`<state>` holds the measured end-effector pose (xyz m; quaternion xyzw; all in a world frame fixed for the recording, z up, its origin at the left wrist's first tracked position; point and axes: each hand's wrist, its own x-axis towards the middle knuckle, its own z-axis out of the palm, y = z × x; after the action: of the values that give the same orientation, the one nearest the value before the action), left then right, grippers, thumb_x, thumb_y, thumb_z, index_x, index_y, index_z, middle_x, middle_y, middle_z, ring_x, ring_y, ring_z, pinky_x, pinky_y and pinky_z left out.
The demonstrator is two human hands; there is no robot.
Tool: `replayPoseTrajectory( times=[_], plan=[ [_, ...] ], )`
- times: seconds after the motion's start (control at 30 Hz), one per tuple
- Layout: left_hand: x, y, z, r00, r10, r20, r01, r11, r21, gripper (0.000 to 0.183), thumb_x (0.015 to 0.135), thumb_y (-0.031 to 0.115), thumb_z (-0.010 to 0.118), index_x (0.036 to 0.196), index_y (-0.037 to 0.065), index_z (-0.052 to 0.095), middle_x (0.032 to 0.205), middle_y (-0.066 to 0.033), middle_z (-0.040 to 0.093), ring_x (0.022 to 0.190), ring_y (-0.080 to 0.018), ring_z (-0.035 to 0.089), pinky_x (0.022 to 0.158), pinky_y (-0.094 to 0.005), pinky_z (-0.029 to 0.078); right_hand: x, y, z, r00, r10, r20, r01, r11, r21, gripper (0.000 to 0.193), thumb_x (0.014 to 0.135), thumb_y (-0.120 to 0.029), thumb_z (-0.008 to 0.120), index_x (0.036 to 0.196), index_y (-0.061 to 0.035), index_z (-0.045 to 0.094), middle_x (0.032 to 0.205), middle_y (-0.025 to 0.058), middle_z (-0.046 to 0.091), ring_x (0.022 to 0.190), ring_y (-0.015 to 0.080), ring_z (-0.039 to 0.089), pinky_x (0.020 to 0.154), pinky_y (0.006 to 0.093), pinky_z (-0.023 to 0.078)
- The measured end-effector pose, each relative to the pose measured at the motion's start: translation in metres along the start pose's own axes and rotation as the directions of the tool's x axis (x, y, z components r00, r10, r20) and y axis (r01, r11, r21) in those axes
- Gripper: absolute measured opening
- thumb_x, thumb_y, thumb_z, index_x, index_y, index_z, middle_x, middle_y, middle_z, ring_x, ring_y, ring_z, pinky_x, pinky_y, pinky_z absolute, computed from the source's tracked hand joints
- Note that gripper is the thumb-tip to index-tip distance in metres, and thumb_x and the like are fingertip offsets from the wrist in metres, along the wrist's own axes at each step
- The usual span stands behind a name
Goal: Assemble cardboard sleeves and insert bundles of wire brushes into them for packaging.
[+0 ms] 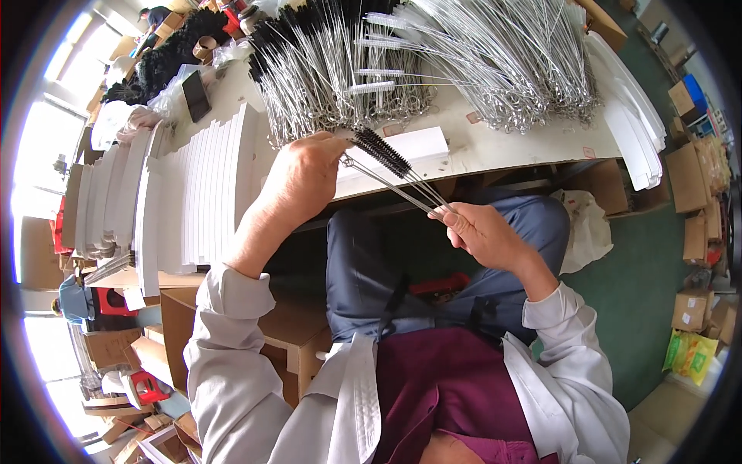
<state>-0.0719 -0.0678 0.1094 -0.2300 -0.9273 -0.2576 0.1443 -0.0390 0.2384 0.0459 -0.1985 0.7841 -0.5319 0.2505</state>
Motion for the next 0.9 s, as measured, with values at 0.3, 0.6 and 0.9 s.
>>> replayPoseTrajectory(
  times=[0.3, 0.6, 0.9],
  plan=[
    [-0.014, -0.009, 0.013, 0.923, -0.333, 0.194, 0.353, 0.526, -0.774, 0.013, 0.094, -0.005, 0.065, 0.105, -0.004, 0.071, 0.079, -0.0085, 0.070, 0.063, -0.0114, 0.066, 0.057, -0.0246, 0.055, -0.011, 0.012, 0.001, 1.000, 0.006, -0.007, -0.006, 0.998, 0.058, 0.046, 0.111, -0.040, 0.047, 0.126, -0.0008, 0.066, 0.070, 0.0010, 0.054, 0.064, 0.0095, 0.050, 0.061, 0.0284, 0.044],
    [-0.018, 0.008, 0.007, 0.871, -0.350, 0.343, 0.487, 0.697, -0.526, 0.021, 0.093, 0.000, 0.059, 0.102, 0.000, 0.079, 0.072, -0.0050, 0.068, 0.059, -0.0079, 0.063, 0.054, -0.0227, 0.053, -0.014, 0.013, 0.001, 0.987, 0.126, 0.095, -0.138, 0.981, 0.134, 0.047, 0.111, -0.042, 0.048, 0.128, -0.0034, 0.067, 0.070, -0.0017, 0.056, 0.065, 0.0058, 0.051, 0.060, 0.0243, 0.044],
    [-0.017, -0.002, 0.009, 0.814, -0.407, 0.415, 0.581, 0.539, -0.610, 0.017, 0.093, 0.005, 0.065, 0.103, -0.003, 0.075, 0.074, -0.0069, 0.069, 0.060, -0.0120, 0.065, 0.056, -0.0250, 0.056, -0.012, 0.026, 0.011, 1.000, -0.014, -0.027, 0.016, 0.996, 0.088, 0.040, 0.108, -0.034, 0.055, 0.130, -0.0029, 0.067, 0.072, 0.0013, 0.060, 0.063, 0.0076, 0.051, 0.060, 0.0267, 0.046]
  ],
)
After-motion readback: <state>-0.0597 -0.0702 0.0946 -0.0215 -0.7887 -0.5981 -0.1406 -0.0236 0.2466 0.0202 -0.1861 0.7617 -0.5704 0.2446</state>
